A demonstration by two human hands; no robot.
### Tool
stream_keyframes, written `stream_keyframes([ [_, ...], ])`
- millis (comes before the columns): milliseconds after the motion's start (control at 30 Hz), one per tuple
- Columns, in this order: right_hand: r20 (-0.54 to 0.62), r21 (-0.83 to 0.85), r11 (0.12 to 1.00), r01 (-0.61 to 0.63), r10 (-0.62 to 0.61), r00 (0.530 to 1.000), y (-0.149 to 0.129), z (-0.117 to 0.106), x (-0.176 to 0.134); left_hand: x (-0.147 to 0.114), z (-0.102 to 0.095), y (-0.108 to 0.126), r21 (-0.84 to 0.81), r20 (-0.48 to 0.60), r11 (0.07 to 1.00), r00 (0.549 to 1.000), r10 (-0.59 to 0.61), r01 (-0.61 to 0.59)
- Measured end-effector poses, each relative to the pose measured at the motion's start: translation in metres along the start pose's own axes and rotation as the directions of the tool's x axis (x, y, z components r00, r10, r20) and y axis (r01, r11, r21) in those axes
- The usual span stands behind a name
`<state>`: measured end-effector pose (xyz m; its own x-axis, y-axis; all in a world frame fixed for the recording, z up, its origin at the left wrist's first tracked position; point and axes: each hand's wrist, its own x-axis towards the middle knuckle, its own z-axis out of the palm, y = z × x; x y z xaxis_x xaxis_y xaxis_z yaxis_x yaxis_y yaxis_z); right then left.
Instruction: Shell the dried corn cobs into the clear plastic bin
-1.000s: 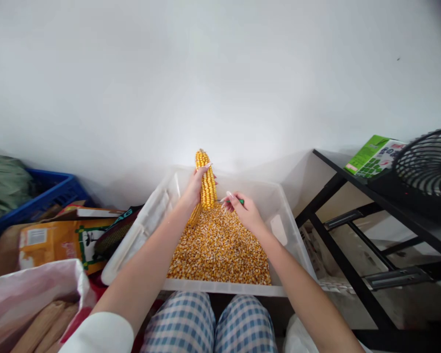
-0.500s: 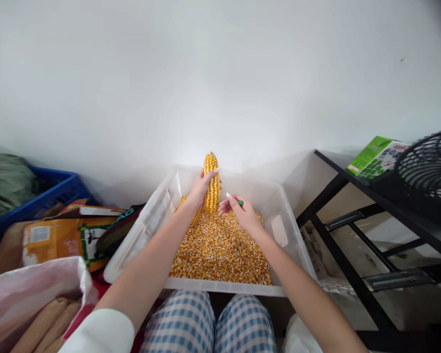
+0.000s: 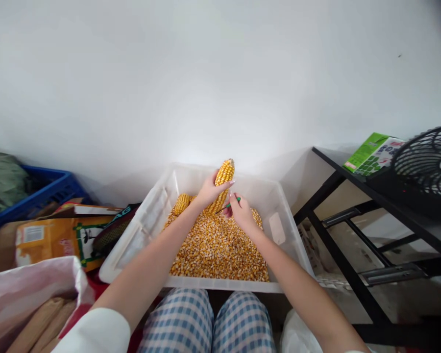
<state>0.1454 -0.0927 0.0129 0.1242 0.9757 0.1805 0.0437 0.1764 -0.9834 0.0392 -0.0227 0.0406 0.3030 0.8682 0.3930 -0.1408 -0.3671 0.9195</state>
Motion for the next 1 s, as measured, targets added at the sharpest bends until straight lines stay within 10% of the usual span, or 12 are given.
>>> stream_keyframes([
  [1000,0.109,-0.23,0.956,0.18,-0.159,0.981,-0.02,-0.005,-0.01,0.009,-0.011,-0.003,-0.182,-0.088,0.97,0.98,-0.177,0.158],
])
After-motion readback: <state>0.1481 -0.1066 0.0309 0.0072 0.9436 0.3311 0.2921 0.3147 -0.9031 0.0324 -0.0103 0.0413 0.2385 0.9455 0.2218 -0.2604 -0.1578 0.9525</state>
